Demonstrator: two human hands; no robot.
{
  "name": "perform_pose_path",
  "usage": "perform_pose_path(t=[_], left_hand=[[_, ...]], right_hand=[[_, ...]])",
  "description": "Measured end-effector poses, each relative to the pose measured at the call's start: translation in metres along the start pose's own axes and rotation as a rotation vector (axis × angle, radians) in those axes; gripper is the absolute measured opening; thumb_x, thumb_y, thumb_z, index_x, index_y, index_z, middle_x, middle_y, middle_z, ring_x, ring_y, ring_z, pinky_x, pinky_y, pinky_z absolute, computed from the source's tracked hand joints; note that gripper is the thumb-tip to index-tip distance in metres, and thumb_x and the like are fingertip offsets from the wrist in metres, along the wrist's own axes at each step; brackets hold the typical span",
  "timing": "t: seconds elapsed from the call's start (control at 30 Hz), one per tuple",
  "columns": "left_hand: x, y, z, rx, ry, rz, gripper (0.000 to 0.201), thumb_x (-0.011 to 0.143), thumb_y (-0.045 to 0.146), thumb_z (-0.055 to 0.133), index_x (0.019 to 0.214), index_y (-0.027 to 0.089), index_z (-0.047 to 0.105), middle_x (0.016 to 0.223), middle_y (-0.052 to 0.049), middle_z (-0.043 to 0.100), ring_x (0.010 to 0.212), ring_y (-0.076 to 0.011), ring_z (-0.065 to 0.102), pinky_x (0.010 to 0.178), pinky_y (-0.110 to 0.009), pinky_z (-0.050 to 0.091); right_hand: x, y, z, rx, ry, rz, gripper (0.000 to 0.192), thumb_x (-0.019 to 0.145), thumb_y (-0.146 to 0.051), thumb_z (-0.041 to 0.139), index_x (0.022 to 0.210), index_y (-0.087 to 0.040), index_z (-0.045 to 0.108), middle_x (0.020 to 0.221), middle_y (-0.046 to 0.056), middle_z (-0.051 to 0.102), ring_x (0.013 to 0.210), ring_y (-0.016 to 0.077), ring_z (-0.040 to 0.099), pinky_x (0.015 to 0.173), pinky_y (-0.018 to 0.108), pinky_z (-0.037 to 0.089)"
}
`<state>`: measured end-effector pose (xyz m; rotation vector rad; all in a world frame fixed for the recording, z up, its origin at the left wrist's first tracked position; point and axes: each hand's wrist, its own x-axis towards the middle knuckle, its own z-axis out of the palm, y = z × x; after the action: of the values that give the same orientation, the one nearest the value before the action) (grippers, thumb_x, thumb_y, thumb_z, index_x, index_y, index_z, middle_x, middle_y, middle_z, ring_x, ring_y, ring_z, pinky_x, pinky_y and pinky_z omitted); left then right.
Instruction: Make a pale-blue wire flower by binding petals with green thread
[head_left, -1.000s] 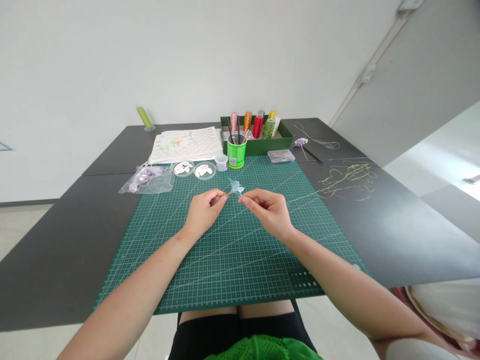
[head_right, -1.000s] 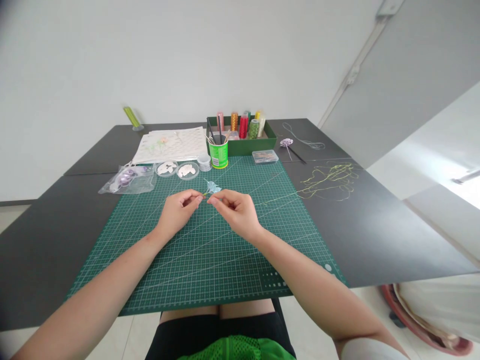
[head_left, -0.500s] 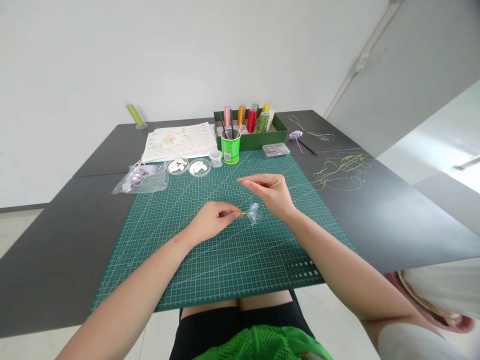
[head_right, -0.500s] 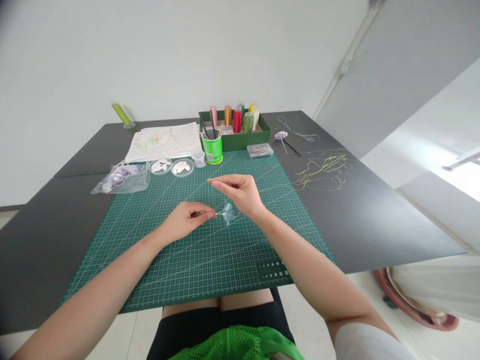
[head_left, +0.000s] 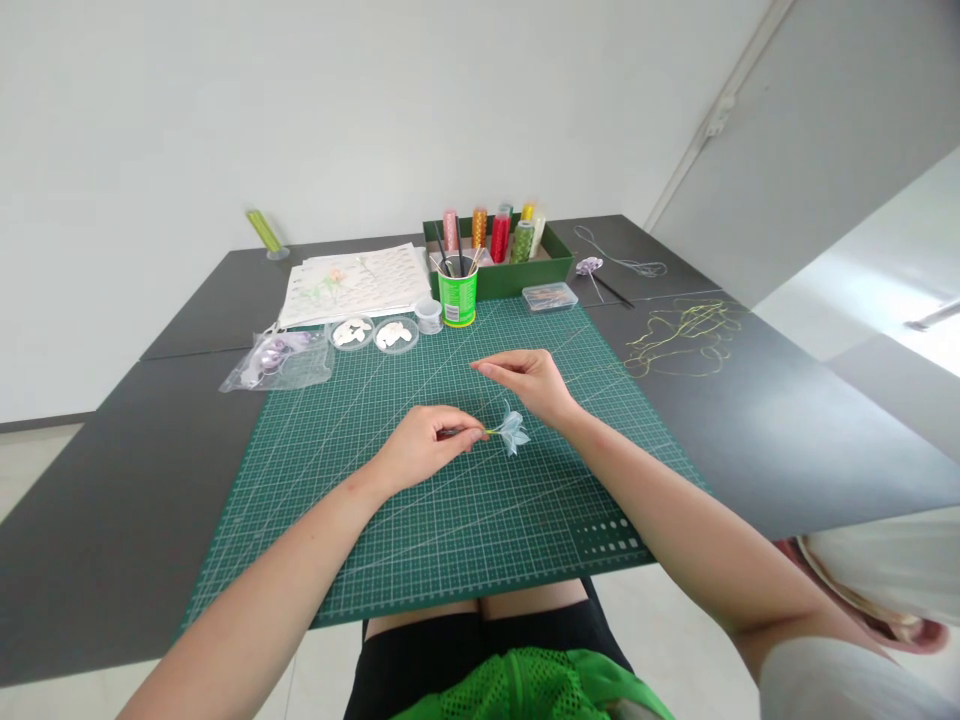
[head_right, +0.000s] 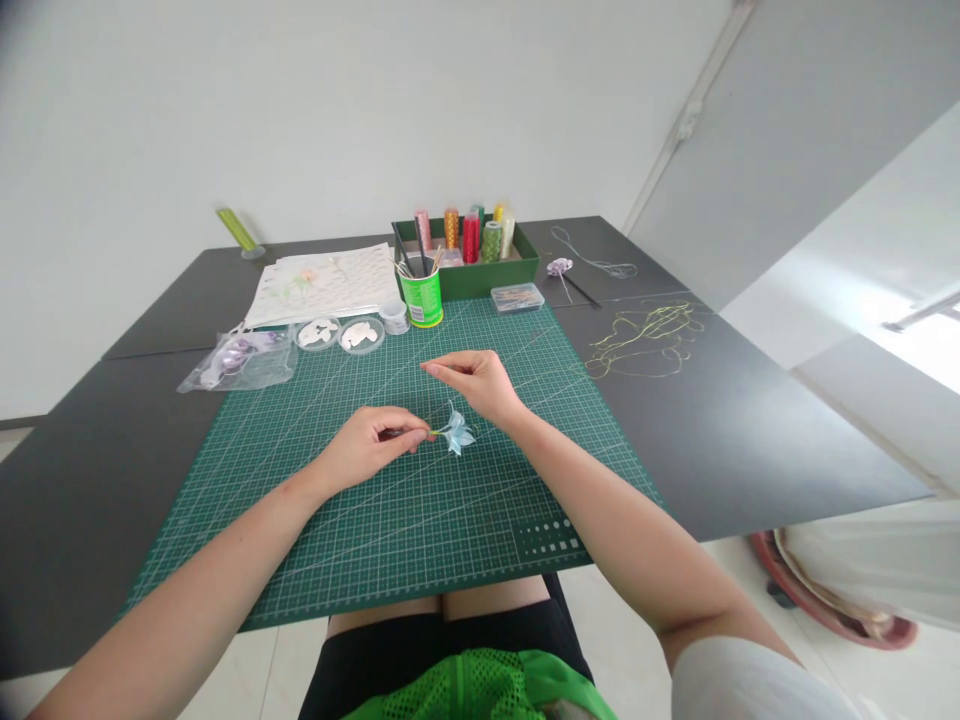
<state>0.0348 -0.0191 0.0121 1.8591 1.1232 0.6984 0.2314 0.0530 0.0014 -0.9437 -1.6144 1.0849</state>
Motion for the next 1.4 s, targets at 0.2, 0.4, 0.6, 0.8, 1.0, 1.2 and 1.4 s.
perform_pose_path(t=[0.2,0.4,0.6,0.8,1.0,1.2,1.4], left_hand=[[-0.001,-0.004,-0.004,-0.025,0.004,-0.039,0.021,0.088,0.032,0.062,0.085,0.019,0.079,0.075,-0.003,0.075,0.061,-0.0150,0.063,0.055,-0.024,0.044],[-0.001,-0.006,-0.006,-0.016,-0.021,-0.026,0.022,0.089,0.031,0.062,0.086,0.020,0.080,0.070,-0.002,0.074,0.057,-0.0136,0.059,0.053,-0.024,0.041],[-0.003,-0.004,-0.006,-0.027,-0.020,-0.024,0.022,0.088,0.033,0.062,0.086,0.019,0.080,0.071,-0.002,0.073,0.056,-0.0128,0.058,0.052,-0.023,0.040],[-0.004,-0.005,-0.008,-0.046,0.010,0.018,0.018,0.088,0.033,0.066,0.086,0.021,0.079,0.076,-0.002,0.076,0.062,-0.0141,0.064,0.055,-0.024,0.045],[-0.005,-0.005,-0.017,0.008,0.170,0.117,0.017,0.089,0.032,0.067,0.086,0.021,0.080,0.079,-0.003,0.078,0.070,-0.0162,0.069,0.067,-0.026,0.052],[-0.007,-0.007,-0.028,0.192,0.522,0.105,0.019,0.094,0.030,0.061,0.090,0.019,0.076,0.082,-0.002,0.079,0.077,-0.0172,0.074,0.074,-0.027,0.055],[-0.004,-0.018,-0.038,0.108,0.682,0.047,0.021,0.095,0.033,0.059,0.092,0.017,0.073,0.083,-0.003,0.080,0.068,-0.0158,0.074,0.070,-0.026,0.057]], right_hand=[[-0.001,-0.003,0.002,-0.032,0.039,0.001,0.018,0.080,-0.039,0.076,0.086,-0.024,0.083,0.080,0.004,0.080,0.072,0.0182,0.069,0.066,0.032,0.053],[-0.003,-0.012,0.003,-0.028,0.040,-0.044,0.015,0.081,-0.037,0.076,0.086,-0.026,0.083,0.078,0.003,0.079,0.068,0.0173,0.067,0.062,0.031,0.052],[0.001,-0.001,0.003,-0.041,-0.004,-0.002,0.016,0.080,-0.037,0.076,0.085,-0.024,0.083,0.084,0.005,0.080,0.078,0.0201,0.072,0.071,0.033,0.056],[0.004,0.010,0.002,-0.035,-0.124,0.036,0.017,0.079,-0.039,0.077,0.084,-0.023,0.083,0.089,0.005,0.081,0.087,0.0224,0.074,0.080,0.036,0.057],[0.007,0.021,0.002,-0.048,-0.213,0.106,0.024,0.074,-0.042,0.080,0.080,-0.019,0.083,0.072,0.005,0.076,0.064,0.0163,0.064,0.057,0.028,0.047],[0.005,0.021,0.004,-0.085,-0.307,0.124,0.027,0.074,-0.044,0.081,0.079,-0.017,0.082,0.056,0.000,0.066,0.051,0.0100,0.049,0.049,0.024,0.036],[0.003,0.018,0.005,-0.162,-0.468,0.156,0.029,0.077,-0.046,0.078,0.082,-0.018,0.083,0.066,0.003,0.073,0.055,0.0122,0.055,0.052,0.026,0.040]])
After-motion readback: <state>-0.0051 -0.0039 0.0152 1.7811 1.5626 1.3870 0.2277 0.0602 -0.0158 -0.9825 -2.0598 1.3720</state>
